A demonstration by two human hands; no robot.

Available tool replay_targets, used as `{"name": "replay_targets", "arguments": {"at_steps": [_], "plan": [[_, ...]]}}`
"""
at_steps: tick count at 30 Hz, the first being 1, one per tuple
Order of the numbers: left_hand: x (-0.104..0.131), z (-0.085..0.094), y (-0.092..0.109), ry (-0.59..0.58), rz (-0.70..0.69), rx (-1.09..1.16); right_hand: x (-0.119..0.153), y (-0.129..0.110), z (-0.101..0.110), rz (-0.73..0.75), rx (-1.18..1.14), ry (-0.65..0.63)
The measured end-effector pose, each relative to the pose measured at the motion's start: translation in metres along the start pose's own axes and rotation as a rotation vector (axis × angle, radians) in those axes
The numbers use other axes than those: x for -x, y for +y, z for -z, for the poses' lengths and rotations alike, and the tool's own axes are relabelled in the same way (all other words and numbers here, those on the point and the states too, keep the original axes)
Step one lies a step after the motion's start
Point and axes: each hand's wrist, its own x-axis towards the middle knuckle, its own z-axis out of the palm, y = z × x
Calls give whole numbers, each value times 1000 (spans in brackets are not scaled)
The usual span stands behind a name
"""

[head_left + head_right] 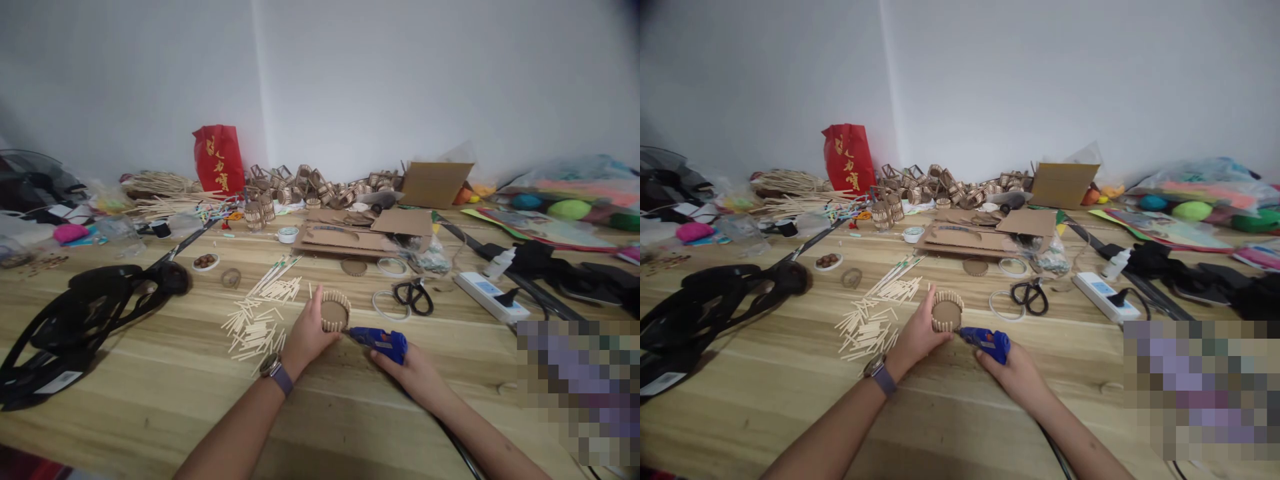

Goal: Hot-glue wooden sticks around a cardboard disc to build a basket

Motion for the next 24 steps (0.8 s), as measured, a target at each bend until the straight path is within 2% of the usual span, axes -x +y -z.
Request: {"name": "replay_targets", "arguments": {"at_steps": [15,24], "plan": [[1,2,1,-8,3,-5,0,-3,-1,15,35,-4],[0,2,1,-11,-4,-8,-2,3,-3,37,51,9]]}}
